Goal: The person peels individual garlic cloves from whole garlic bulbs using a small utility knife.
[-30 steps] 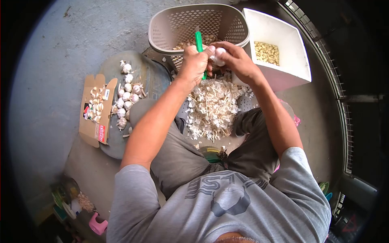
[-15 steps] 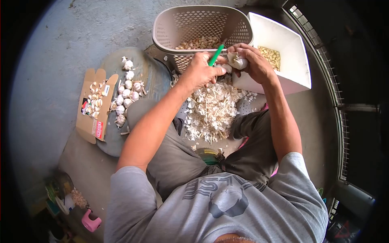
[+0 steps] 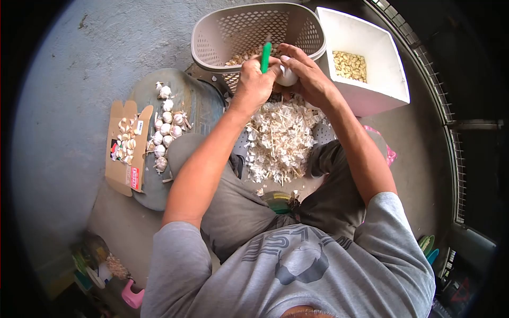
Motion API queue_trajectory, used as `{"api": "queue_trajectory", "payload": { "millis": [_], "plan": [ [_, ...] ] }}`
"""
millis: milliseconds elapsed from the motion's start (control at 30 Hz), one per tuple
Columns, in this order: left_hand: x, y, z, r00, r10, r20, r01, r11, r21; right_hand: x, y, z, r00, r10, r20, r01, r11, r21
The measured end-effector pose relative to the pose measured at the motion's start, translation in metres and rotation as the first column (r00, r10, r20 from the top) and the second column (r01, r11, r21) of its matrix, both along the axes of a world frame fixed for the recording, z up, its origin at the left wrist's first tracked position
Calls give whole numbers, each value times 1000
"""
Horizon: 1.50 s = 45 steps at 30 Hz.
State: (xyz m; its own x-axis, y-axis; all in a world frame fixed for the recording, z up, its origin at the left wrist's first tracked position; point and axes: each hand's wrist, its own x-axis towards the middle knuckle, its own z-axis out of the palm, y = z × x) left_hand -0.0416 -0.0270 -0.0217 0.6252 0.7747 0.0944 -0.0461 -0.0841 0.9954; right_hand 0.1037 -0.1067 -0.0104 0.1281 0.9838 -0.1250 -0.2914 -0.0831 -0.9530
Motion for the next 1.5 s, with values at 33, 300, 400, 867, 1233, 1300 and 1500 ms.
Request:
{"api": "queue_trajectory", "payload": {
  "millis": [33, 300, 400, 867, 1233, 1300, 1500],
  "plan": [
    [1, -1, 0, 999, 52, -5, -52, 998, -28, -1, 0, 1, 1000, -8, -1, 8, 1000, 2],
    [-1, 0, -8, 973, 51, -227, -30, 995, 95, 19, 9, -7, 975, -199, -103, 196, 980, -41],
    [1, -6, -6, 977, 75, -199, -31, 976, 217, 23, 7, -2, 975, -214, 54, 218, 970, -104],
    [3, 8, -12, 998, 54, 29, -54, 999, 5, 2, -2, 2, 955, -66, 289, 42, 995, 87],
    [13, -7, -4, 989, 44, 142, -14, 978, -206, -4, 5, -5, 655, -376, 655, 175, 919, 353],
    [14, -2, -11, 971, 65, 232, 33, 917, -397, -5, -3, 6, 660, -312, 683, 174, 948, 265],
    [9, -2, -3, 956, 93, 276, 74, 838, -541, 6, 2, 1, 770, -253, 585, 175, 966, 188]
  ]
}}
